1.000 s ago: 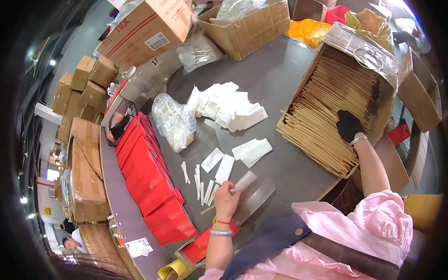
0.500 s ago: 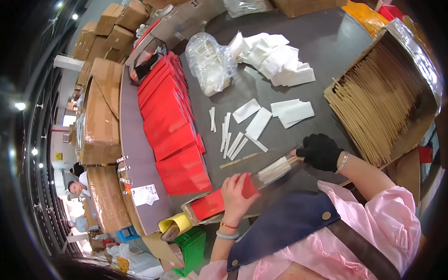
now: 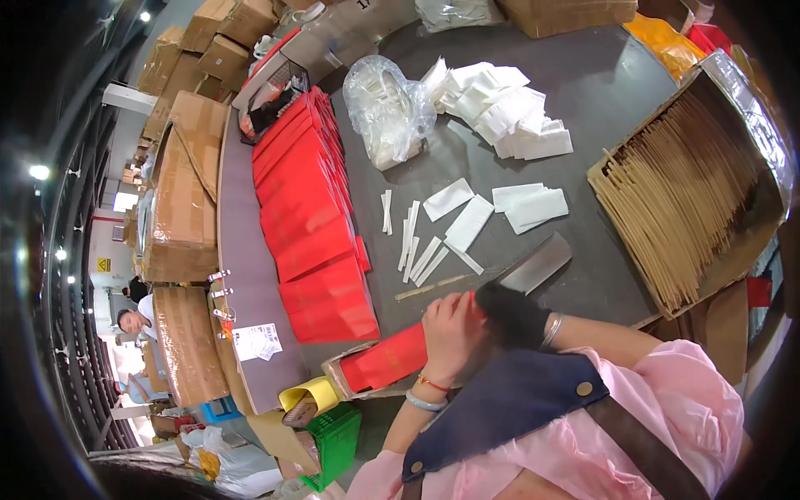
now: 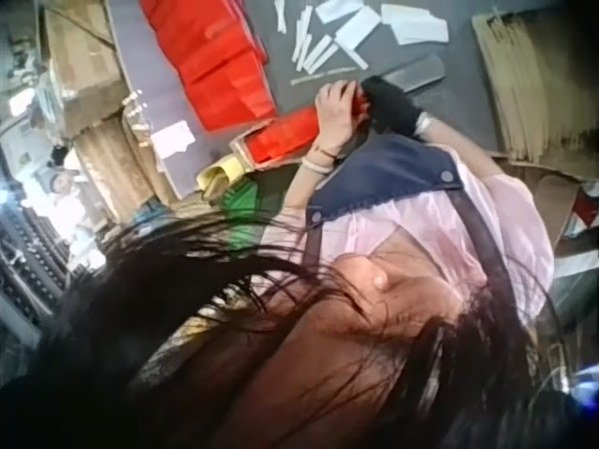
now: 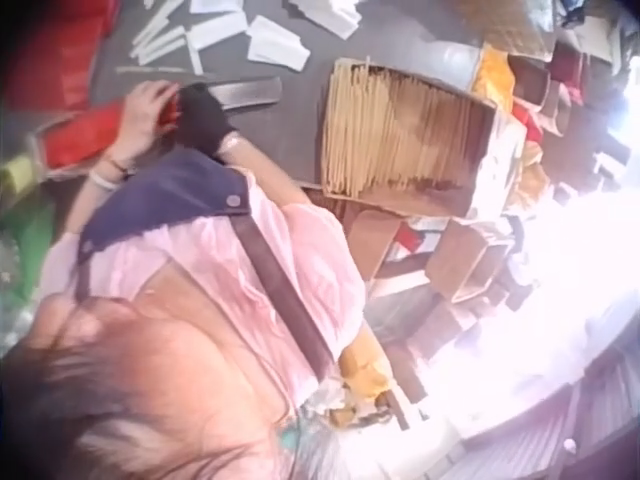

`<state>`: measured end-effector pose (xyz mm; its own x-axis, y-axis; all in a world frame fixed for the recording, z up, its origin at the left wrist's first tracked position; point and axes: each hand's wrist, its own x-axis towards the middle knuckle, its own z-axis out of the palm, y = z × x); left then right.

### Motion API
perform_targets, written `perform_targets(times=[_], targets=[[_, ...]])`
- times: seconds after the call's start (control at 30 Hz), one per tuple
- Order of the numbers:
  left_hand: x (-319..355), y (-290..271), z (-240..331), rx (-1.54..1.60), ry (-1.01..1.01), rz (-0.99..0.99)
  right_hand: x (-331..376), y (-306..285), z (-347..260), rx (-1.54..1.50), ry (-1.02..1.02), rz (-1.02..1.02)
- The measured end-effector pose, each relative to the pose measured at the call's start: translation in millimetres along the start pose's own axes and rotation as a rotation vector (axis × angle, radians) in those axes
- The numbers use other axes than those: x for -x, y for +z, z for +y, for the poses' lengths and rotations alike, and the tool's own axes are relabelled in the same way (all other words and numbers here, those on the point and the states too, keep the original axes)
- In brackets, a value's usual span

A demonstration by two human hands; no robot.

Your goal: Packaging pairs of disposable chopsticks into individual sleeves or holders at a warehouse workstation.

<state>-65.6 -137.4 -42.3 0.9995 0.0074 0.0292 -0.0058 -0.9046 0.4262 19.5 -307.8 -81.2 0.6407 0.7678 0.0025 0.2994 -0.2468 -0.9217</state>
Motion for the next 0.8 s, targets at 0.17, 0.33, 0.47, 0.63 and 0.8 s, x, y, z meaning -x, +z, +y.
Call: perform_targets(times=[0.17, 0.33, 0.47, 0.63, 0.8], targets=[[-13, -19, 5, -0.11, 0.122, -0.066, -1, -50, -20, 0.54, -0.12, 0.108], [-35, -81, -8, -0.093, 0.139, -0.344, 6, -71, -23, 0.76, -0.073, 0.005], [-29, -108, -81, -0.231, 0.107, 0.1, 11, -89, -38, 0.646, 0.056, 0.124], [28, -25, -34, -0.107, -0.35, 0.139, 11, -82, -47, 0.708, 0.042, 0.047], [37, 8, -34, 0.11, -0.512, 0.206, 9, -81, -54, 0.804, 0.033, -0.047]])
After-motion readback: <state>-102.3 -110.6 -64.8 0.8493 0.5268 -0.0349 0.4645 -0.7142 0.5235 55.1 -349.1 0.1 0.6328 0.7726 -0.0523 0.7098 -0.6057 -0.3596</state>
